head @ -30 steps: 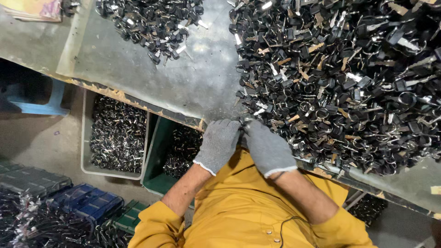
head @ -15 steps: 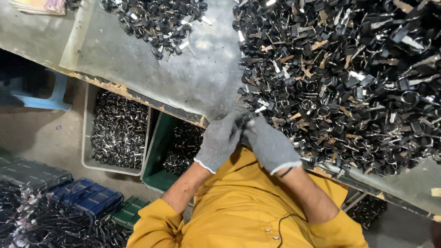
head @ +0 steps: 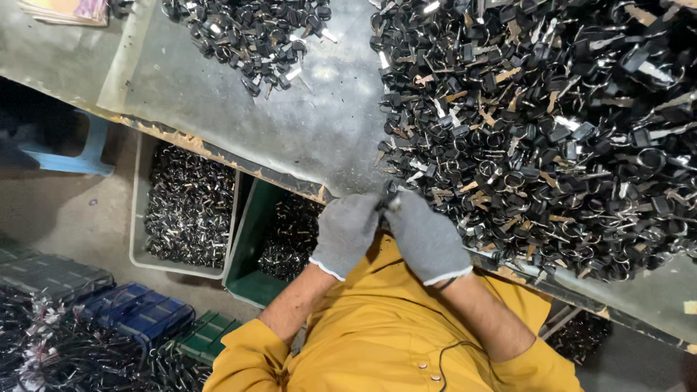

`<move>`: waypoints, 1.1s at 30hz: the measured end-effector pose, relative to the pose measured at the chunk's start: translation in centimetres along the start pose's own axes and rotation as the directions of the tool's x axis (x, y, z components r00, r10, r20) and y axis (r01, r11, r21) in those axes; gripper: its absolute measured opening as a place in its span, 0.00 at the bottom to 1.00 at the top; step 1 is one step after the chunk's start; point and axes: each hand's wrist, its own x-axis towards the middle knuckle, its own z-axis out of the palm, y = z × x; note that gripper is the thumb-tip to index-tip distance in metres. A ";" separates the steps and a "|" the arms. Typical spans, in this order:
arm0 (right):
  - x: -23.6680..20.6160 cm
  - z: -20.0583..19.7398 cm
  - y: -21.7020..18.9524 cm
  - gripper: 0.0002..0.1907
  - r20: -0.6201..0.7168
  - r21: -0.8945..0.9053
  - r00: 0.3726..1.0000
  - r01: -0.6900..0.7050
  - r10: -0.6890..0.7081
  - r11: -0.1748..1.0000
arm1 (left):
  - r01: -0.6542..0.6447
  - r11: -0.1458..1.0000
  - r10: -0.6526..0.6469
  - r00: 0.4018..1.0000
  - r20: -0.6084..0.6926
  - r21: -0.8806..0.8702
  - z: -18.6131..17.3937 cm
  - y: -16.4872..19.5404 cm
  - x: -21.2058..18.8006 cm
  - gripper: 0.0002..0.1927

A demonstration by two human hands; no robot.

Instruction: The person sits at a workbench in front of a large pile of small black metal parts and repeatedly picks up individual parts, briefly handles and looks at them, and drops them into a bin below the table. The person continues this pick-and-sort cycle throughout the clip, moving sorted parts into the collection bins under the bench.

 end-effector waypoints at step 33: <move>-0.5 -0.8 -0.5 0.26 0.027 -0.054 0.997 -0.070 0.071 0.996 | -0.096 0.994 0.094 0.994 0.050 0.049 0.2 0.5 -0.8 0.06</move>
